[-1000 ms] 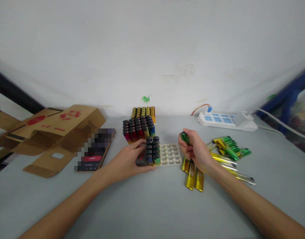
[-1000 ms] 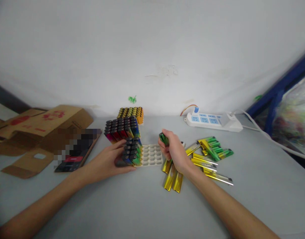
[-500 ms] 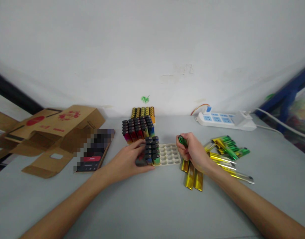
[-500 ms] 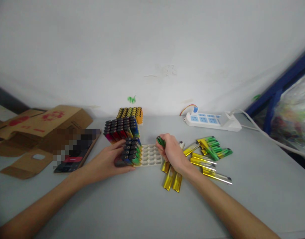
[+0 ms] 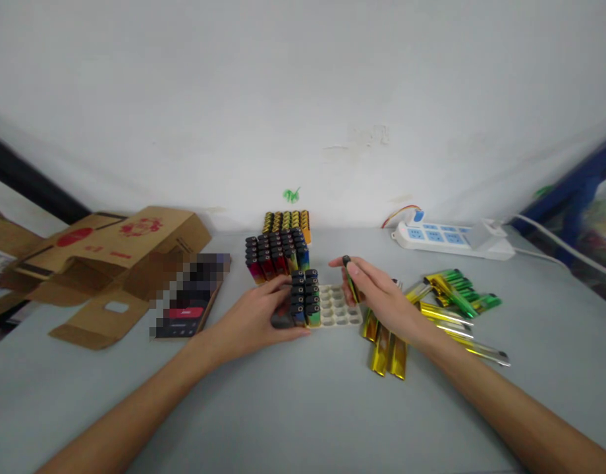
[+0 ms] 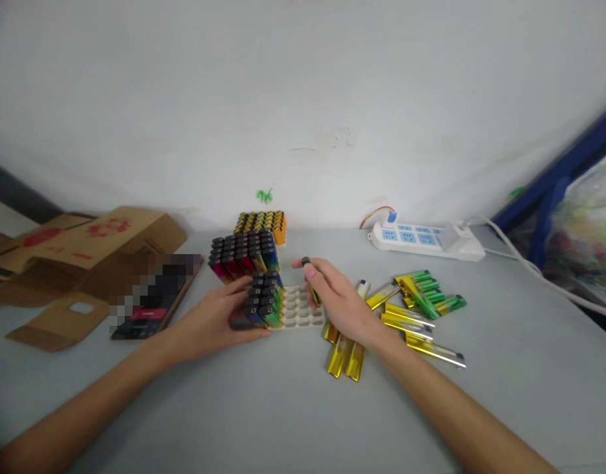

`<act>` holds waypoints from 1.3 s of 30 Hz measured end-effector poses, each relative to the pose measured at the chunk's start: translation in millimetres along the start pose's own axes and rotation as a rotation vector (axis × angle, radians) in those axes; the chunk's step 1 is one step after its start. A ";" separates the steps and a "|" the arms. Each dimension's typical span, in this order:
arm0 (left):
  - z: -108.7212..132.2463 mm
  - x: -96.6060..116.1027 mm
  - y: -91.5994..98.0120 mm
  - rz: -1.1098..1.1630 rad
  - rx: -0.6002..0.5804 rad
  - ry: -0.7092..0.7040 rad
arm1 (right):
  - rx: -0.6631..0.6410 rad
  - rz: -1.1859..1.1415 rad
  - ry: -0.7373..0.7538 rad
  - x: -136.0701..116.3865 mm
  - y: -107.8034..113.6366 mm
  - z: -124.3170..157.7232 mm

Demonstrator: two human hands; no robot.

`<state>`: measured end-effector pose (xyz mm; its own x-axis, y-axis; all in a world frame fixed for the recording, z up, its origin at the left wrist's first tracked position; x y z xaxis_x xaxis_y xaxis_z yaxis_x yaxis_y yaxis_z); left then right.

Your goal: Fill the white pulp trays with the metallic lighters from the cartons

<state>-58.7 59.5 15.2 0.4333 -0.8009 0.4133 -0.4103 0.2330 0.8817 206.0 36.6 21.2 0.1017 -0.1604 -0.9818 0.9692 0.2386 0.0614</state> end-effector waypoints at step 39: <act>0.5 1.1 -0.4 -0.017 0.006 0.011 | 0.327 1.102 0.383 -9.4 28.9 -1.0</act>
<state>-58.5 58.3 15.2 0.4492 -0.7986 0.4007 -0.4072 0.2162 0.8874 232.8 46.0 32.0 0.8886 0.2837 -0.3604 0.4213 -0.1938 0.8860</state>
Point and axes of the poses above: each hand's wrist, its own z-axis away from the middle knuckle, its own y-axis out of the back of the hand, x = y × z, the point moved 1 cm from there along -z, towards the middle knuckle, and after that the axes turned 14 degrees about -y, right-handed, at the moved point
